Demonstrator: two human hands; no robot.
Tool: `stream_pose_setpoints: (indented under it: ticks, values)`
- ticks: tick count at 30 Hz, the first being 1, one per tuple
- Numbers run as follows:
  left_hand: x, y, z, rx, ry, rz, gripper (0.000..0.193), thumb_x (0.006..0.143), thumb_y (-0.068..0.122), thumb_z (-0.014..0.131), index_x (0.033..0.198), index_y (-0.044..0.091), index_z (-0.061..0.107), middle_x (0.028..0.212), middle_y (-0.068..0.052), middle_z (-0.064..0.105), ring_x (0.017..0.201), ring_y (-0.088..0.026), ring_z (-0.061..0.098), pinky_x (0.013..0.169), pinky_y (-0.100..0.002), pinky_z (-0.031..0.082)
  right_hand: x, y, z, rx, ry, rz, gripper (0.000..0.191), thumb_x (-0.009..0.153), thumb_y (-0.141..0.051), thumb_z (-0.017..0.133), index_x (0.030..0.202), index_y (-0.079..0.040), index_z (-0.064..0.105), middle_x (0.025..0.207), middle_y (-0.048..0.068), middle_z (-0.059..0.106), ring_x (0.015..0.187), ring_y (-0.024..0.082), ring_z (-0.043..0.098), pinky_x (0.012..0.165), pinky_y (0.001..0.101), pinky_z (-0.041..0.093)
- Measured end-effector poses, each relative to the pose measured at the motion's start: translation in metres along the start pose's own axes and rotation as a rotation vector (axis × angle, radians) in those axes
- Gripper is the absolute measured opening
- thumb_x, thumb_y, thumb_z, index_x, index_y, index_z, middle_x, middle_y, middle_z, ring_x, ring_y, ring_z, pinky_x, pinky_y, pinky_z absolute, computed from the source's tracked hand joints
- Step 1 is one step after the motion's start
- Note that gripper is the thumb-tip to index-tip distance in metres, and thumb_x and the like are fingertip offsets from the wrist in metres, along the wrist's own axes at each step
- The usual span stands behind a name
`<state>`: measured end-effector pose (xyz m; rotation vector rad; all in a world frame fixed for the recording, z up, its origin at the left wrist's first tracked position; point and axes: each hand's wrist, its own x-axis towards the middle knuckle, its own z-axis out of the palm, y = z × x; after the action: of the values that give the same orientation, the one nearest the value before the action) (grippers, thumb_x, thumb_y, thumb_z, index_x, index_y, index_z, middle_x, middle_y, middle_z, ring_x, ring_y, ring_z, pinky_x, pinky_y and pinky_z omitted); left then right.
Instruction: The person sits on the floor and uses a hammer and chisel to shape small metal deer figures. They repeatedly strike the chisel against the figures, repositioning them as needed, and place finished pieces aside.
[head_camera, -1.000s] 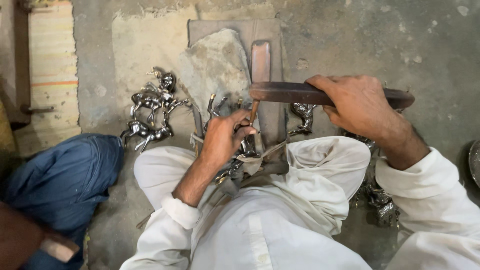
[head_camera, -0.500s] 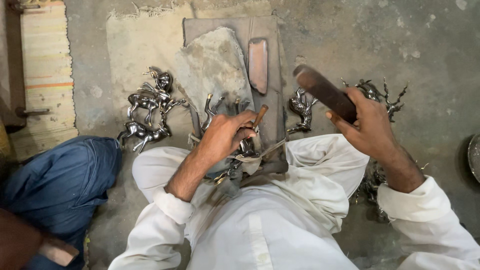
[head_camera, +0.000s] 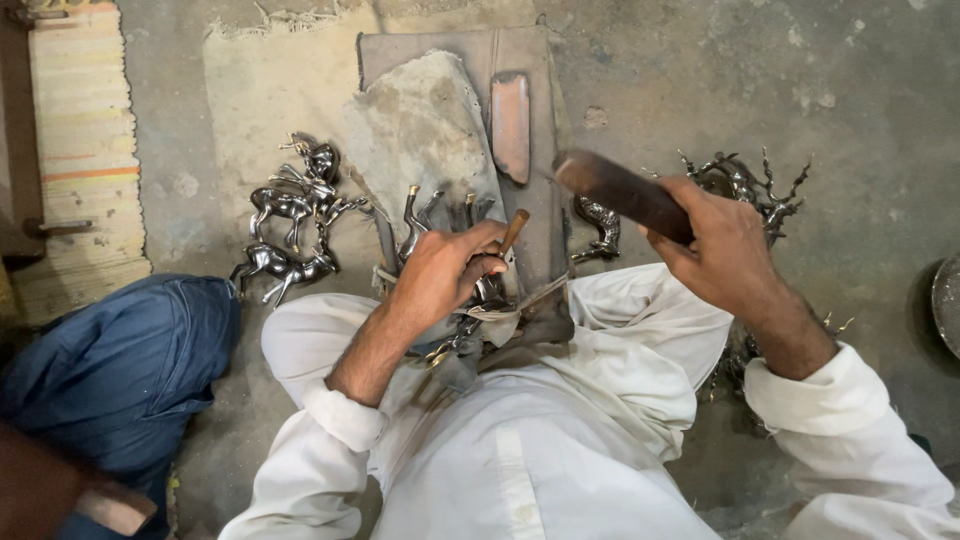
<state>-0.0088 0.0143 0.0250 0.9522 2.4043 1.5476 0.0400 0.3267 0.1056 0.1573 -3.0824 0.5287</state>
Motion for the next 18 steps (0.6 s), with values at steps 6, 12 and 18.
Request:
stream_pose_setpoints:
  ticks: [6, 12, 18]
  values:
    - [-0.009, -0.001, 0.011, -0.021, 0.146, -0.05, 0.027, 0.087, 0.006, 0.078, 0.112, 0.004, 0.067, 0.093, -0.015, 0.076, 0.084, -0.032, 0.077, 0.068, -0.039, 0.058, 0.021, -0.021, -0.012, -0.103, -0.007, -0.17, 0.047, 0.083, -0.007, 0.076, 0.129, -0.012, 0.064, 0.101, 0.012, 0.073, 0.093, 0.035, 0.07, 0.078, 0.0459, 0.054]
    - [-0.019, 0.001, 0.023, -0.033, 0.285, -0.226, 0.028, 0.084, 0.008, 0.082, 0.107, 0.003, 0.067, 0.088, -0.013, 0.077, 0.074, -0.025, 0.077, 0.065, -0.035, 0.058, 0.051, -0.04, -0.017, -0.302, -0.095, -0.244, 0.05, 0.077, -0.006, 0.076, 0.125, -0.013, 0.063, 0.097, 0.012, 0.075, 0.089, 0.035, 0.072, 0.073, 0.0483, 0.054]
    - [-0.029, 0.001, 0.028, 0.016, 0.393, -0.194, 0.025, 0.088, 0.009, 0.082, 0.105, 0.002, 0.064, 0.088, -0.014, 0.077, 0.074, -0.024, 0.076, 0.065, -0.034, 0.057, 0.072, -0.05, -0.025, 0.042, -0.066, -0.171, 0.041, 0.093, -0.018, 0.075, 0.129, -0.009, 0.057, 0.094, 0.015, 0.073, 0.085, 0.035, 0.072, 0.073, 0.0475, 0.054]
